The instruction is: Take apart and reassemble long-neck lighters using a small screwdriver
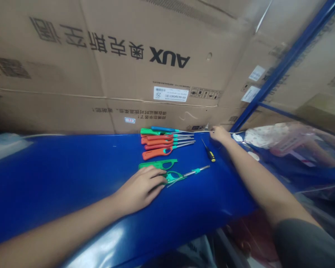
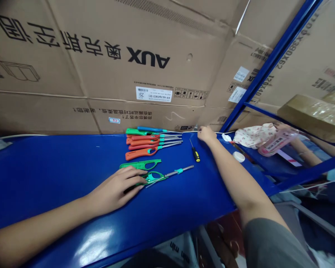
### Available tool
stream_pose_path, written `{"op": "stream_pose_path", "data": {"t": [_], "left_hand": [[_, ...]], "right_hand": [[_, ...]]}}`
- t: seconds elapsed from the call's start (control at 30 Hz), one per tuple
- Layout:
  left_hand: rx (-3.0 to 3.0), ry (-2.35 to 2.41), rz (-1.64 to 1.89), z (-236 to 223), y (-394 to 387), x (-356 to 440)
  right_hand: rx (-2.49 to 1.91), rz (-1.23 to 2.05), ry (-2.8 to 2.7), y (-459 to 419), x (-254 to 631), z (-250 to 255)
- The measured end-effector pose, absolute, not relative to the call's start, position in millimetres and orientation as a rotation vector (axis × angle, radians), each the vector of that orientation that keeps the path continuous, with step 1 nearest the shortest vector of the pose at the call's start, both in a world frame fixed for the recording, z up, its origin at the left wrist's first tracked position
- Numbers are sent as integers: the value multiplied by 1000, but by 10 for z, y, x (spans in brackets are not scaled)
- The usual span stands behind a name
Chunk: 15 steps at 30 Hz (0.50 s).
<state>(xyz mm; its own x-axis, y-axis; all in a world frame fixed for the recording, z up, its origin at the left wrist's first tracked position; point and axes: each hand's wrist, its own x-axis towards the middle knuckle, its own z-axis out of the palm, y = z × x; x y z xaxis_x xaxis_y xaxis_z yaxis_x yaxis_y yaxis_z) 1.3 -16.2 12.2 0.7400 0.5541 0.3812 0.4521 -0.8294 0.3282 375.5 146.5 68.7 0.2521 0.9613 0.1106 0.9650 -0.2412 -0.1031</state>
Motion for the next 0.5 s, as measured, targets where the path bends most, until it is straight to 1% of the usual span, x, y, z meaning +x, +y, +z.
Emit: {"op": "stream_pose_path", "data": {"t": [0.1, 0.23, 0.3, 0.5], "left_hand": [[2733, 800, 778, 124, -178, 11], [2712, 811, 804, 128, -190, 9], [2699, 786, 801, 128, -186, 9], [2658, 691, 764, 110, -162, 11]], "right_hand": [[-2476, 65, -1788, 1611, 3980, 561], [-2524, 76, -1763, 1646, 4078, 446], [-2536, 89, -1774, 1637, 4073, 431], [-2524, 263, -1941, 1512, 3987, 479]]}}
